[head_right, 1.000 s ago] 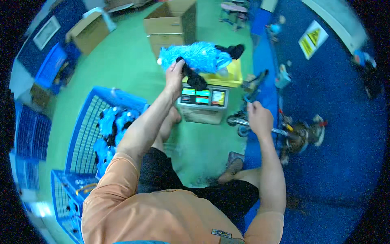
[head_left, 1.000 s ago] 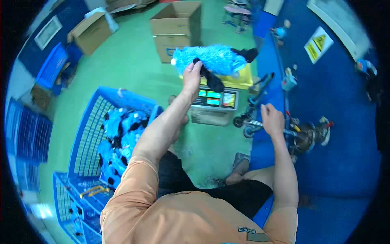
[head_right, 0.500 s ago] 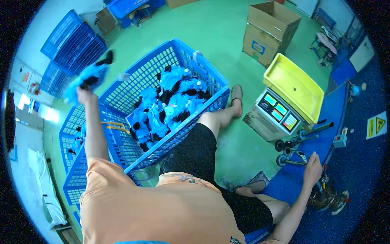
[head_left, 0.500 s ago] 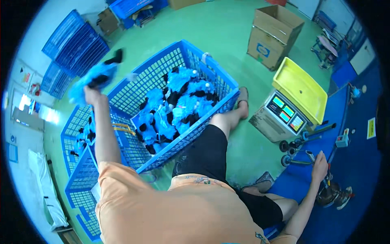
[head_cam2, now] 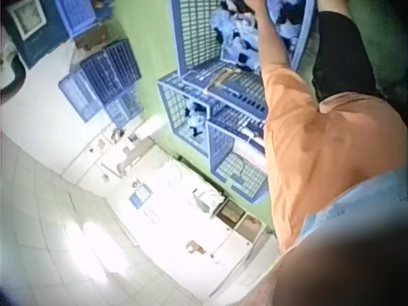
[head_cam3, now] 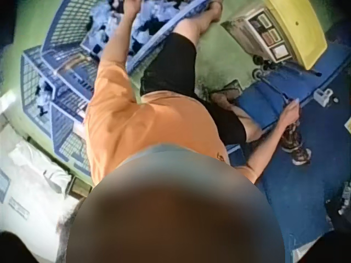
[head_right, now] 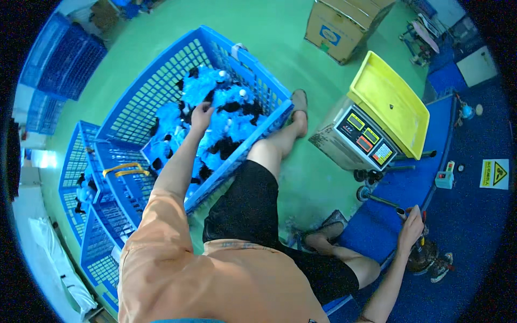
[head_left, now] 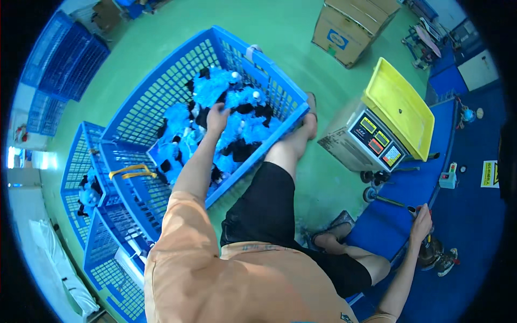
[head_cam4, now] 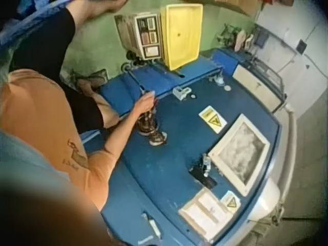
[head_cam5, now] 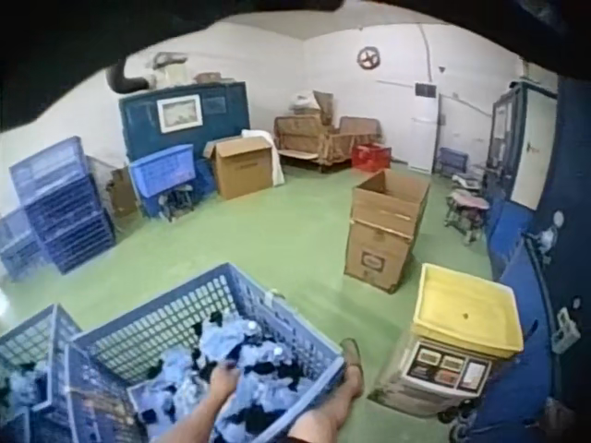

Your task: Weighing and stuffing blue plush toys using a filling machine.

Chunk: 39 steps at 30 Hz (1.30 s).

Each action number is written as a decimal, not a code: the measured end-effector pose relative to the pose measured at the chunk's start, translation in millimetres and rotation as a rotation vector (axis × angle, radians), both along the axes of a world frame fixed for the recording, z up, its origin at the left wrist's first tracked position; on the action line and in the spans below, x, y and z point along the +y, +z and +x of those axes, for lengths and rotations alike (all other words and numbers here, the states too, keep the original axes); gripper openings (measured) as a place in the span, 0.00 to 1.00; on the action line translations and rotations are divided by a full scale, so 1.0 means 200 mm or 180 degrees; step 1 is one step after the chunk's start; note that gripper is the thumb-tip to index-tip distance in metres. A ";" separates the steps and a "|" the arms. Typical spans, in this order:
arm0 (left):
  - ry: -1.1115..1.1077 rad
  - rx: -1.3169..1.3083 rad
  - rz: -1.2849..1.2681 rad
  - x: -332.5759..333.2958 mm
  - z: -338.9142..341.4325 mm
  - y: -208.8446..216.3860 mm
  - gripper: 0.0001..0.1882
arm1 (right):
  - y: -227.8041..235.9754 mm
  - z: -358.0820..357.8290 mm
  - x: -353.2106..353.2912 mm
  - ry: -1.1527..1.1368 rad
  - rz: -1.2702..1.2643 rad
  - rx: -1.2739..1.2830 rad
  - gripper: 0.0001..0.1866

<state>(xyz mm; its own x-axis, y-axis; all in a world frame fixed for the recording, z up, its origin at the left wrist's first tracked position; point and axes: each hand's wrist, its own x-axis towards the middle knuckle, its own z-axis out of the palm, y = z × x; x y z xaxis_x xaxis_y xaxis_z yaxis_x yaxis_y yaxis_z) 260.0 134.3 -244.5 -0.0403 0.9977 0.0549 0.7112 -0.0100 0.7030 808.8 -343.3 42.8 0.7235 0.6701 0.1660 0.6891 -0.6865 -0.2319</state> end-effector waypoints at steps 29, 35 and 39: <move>-0.0970 -0.0086 0.3135 -0.41 0.71 1.98 0.15 | 0.12 -0.67 0.58 0.0758 0.1521 0.1730 0.10; -0.1698 -0.4931 -0.1178 -0.81 1.15 2.09 0.18 | 0.08 -0.85 0.58 0.1553 0.2758 0.4293 0.21; -0.1771 -0.5185 -0.2217 -0.91 1.29 1.82 0.19 | -0.05 -0.82 0.51 0.1046 0.3095 0.4050 0.20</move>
<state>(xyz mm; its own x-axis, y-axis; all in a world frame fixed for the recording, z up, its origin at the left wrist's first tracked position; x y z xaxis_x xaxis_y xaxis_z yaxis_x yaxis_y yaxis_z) 517.6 -48.2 118.7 0.6734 0.7358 -0.0717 -0.5698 0.5784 0.5837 645.0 -241.3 33.7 0.5718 0.8196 0.0361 -0.1946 0.1782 -0.9646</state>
